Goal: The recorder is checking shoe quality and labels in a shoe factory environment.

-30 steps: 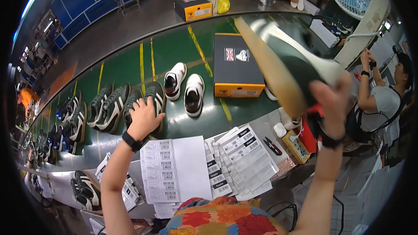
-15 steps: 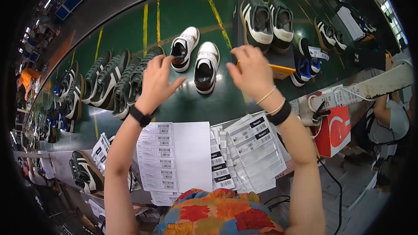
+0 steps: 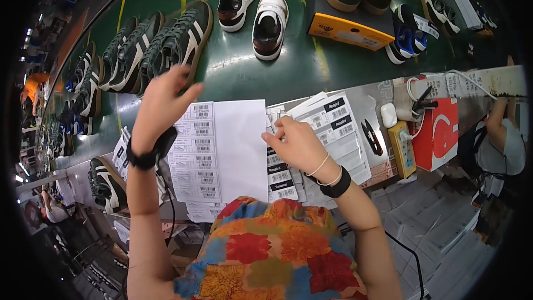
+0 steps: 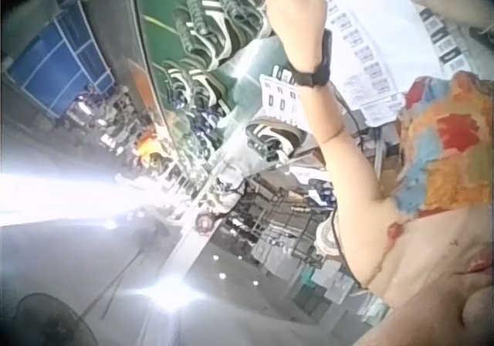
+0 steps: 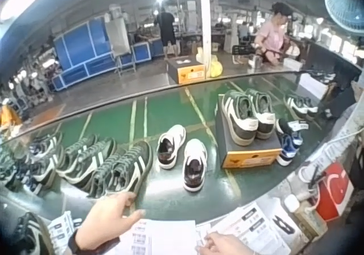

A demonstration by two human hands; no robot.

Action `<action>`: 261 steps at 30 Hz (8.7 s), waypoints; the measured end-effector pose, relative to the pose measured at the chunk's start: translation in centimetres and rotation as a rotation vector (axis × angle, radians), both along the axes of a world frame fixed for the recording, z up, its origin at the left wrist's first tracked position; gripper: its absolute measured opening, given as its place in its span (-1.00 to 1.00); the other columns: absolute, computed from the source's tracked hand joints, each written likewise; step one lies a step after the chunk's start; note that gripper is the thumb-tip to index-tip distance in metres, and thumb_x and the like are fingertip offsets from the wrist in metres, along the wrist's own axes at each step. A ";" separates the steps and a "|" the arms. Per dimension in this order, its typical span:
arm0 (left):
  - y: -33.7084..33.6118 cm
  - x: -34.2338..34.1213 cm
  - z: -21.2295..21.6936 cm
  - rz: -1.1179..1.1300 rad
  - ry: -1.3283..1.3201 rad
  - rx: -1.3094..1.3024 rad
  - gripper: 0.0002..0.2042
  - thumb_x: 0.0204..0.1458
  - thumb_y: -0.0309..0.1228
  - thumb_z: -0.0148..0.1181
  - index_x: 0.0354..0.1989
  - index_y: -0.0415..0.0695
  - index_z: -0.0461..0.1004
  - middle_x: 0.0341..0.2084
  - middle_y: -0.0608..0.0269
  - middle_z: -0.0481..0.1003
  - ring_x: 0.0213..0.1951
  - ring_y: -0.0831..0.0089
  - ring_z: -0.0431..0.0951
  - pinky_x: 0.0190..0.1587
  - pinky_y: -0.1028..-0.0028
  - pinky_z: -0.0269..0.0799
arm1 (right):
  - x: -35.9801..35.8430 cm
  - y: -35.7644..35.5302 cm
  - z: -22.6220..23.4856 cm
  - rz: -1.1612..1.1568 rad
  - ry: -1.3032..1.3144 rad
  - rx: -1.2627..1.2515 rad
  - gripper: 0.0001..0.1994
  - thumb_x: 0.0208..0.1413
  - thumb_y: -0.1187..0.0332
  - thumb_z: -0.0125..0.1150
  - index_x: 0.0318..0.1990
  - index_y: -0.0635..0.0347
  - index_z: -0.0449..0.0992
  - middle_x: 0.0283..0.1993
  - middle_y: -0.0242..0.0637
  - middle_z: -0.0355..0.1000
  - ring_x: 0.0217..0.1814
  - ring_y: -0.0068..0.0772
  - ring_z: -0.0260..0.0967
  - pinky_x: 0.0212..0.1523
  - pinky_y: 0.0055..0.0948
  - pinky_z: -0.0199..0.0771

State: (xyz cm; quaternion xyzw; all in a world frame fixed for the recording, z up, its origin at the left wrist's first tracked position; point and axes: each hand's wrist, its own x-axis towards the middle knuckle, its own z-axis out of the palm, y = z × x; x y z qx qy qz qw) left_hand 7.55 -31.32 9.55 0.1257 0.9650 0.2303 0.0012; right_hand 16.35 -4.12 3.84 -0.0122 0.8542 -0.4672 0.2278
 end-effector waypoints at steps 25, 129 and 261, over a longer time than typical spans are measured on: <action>-6.3 28.1 -5.3 0.344 -0.345 0.090 -0.36 0.12 -0.18 0.24 0.23 -0.41 0.24 0.22 -0.54 0.20 0.25 -0.27 0.28 0.26 0.15 0.23 | 8.0 -5.0 1.9 0.068 -0.122 -0.595 -0.45 0.24 0.20 0.25 0.25 0.34 0.27 0.10 -0.11 0.46 0.05 -0.42 0.44 0.04 -0.45 0.45; 13.1 6.1 2.3 -0.191 0.099 1.121 -0.21 0.06 0.19 0.13 0.17 -0.37 0.32 0.03 -0.14 0.47 -0.05 0.16 0.55 0.04 0.27 0.49 | 0.0 11.9 9.9 -0.719 0.683 -0.883 -0.35 0.23 -0.08 -0.14 0.19 0.39 0.24 0.21 -0.11 0.32 0.16 -0.22 0.30 0.17 -0.26 0.28; 22.5 6.5 0.0 -0.989 0.076 0.172 -0.94 0.00 -0.46 0.27 -0.39 -0.14 0.52 -0.49 0.36 0.44 -0.05 0.27 0.38 0.26 -0.18 -0.07 | 11.1 12.7 3.7 -0.067 1.035 0.607 -0.64 -0.14 0.61 0.26 -0.08 0.30 0.61 -0.31 -0.26 0.50 -0.41 -0.35 0.33 -0.44 -0.36 0.33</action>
